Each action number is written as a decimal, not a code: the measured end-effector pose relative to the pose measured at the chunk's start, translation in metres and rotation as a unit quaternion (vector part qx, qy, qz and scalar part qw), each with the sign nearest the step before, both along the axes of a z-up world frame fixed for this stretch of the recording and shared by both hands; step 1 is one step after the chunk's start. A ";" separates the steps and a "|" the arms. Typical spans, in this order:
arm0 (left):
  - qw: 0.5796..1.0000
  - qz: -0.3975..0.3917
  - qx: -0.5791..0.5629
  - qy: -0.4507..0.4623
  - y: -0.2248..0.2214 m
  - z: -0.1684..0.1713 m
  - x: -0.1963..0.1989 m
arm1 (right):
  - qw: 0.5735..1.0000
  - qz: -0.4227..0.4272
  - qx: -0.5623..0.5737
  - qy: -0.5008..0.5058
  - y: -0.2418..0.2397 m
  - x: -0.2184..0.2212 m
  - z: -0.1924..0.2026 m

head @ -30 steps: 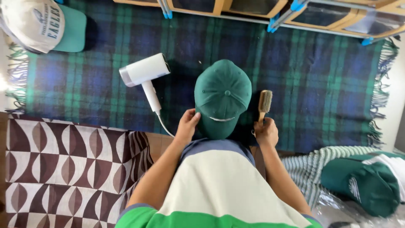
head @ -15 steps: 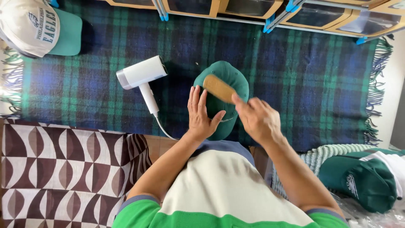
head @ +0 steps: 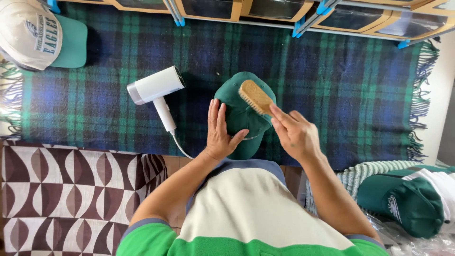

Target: Using a handheld steamer and a brush to remove wrinkles and lint from a baseball cap.

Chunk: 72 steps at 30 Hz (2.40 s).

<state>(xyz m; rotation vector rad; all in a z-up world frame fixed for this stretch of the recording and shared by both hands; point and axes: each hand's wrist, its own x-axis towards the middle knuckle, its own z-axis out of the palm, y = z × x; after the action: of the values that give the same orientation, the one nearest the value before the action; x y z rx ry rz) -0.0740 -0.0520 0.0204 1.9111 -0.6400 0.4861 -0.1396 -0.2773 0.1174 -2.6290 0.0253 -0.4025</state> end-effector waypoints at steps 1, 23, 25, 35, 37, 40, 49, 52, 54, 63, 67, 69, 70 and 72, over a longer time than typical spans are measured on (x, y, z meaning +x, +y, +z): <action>1.000 -0.004 -0.001 0.001 0.004 0.001 0.003 | 1.000 -0.004 -0.001 0.001 -0.007 0.005 -0.011; 1.000 0.001 0.001 0.025 0.008 -0.022 0.006 | 0.966 -0.051 0.235 0.094 -0.006 0.027 0.012; 1.000 -0.008 0.001 0.028 0.005 -0.025 0.000 | 0.988 0.050 0.143 0.041 -0.007 0.017 0.011; 0.999 0.001 0.010 0.042 0.004 -0.028 -0.001 | 0.976 -0.021 0.150 0.156 -0.033 0.058 -0.010; 0.999 0.011 0.013 0.043 0.008 -0.027 0.005 | 0.920 -0.101 0.270 0.266 -0.044 0.069 -0.032; 1.000 -0.002 0.012 0.028 0.006 -0.027 0.001 | 0.762 -0.236 0.456 0.396 -0.048 0.048 -0.055; 0.999 0.003 0.025 0.028 0.003 -0.029 0.002 | 0.733 -0.283 0.552 0.279 -0.040 0.002 -0.065; 0.999 0.013 0.021 0.024 0.007 -0.028 0.003 | 0.709 -0.311 0.503 0.385 -0.049 -0.006 -0.073; 0.999 0.016 0.012 0.032 0.006 -0.027 0.003 | 0.886 -0.233 0.354 0.189 -0.031 -0.003 -0.031; 0.999 0.009 -0.003 0.038 0.004 -0.026 0.002 | 0.998 -0.020 0.055 -0.009 -0.020 0.045 -0.012; 0.999 -0.002 -0.011 0.037 0.000 -0.028 -0.003 | 0.998 -0.041 0.044 0.004 -0.038 0.030 -0.015; 1.000 0.009 -0.006 0.021 0.003 -0.025 0.004 | 0.996 0.040 -0.046 -0.059 -0.005 0.028 0.032; 1.000 0.005 -0.006 0.022 0.005 -0.027 0.007 | 0.997 0.035 -0.046 -0.058 -0.006 0.030 0.030; 1.000 0.001 -0.003 0.020 0.005 -0.031 0.006 | 0.990 0.033 -0.130 -0.040 -0.009 0.024 0.028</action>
<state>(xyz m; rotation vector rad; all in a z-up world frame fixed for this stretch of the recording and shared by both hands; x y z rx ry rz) -0.0681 -0.0465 -0.0105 1.9115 -0.6090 0.4487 -0.1151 -0.2861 0.1455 -2.8566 -0.1501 -0.5202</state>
